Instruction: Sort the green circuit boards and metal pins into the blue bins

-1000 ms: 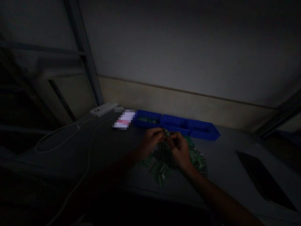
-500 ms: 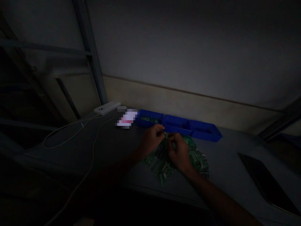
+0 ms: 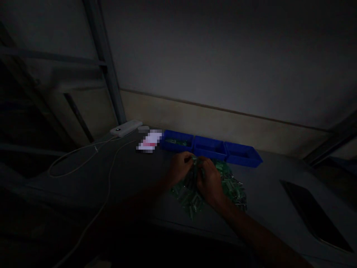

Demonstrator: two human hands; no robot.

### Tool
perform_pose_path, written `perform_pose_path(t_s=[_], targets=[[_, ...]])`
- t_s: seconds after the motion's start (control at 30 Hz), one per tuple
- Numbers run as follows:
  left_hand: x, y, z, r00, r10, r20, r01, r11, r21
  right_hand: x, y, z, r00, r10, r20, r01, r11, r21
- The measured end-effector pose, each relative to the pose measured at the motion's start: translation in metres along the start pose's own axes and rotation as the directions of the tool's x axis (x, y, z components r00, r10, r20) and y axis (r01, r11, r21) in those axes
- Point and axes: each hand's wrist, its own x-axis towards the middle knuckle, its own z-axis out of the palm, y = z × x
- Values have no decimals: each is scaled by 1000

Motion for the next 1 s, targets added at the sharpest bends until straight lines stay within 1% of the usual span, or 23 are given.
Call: perform_pose_path(t_s=[0.1,0.17,0.27,0.37,0.5,0.57,0.67,0.77,0.9,1.0], targets=[[0,1,-1,1000,-7,2,7,1000,27,0,0,-1,1000,-10,-17,10,1000,-9],[1,1,-2,1000,-5,25,4,998,63,0,-1,-2,999,-16,-33,16,1000,-1],[2,0,-3,996,65,55,-69,995,69,1,-3,-5,999,-11,-35,12,999,37],[3,1,-4,992,118,39,-121,990,70,3,-6,-8,997,62,-44,-56,991,119],[0,5,-5,981,194,25,-196,969,152,7,-12,-11,975,212,-70,-188,948,256],[-3,7,-4,967,251,33,-252,947,199,9,-13,-12,967,246,-62,-218,931,293],[-5,6,-1,950,312,11,-306,925,224,12,-9,-14,962,265,-71,-234,927,292],[-5,4,3,955,298,-7,-289,933,213,14,-3,-14,944,324,-69,-283,897,339],[-5,4,8,973,228,-29,-221,962,160,13,1,-9,898,439,-17,-381,797,468],[-5,6,9,982,186,-41,-181,977,109,12,2,-7,867,498,17,-426,723,544]])
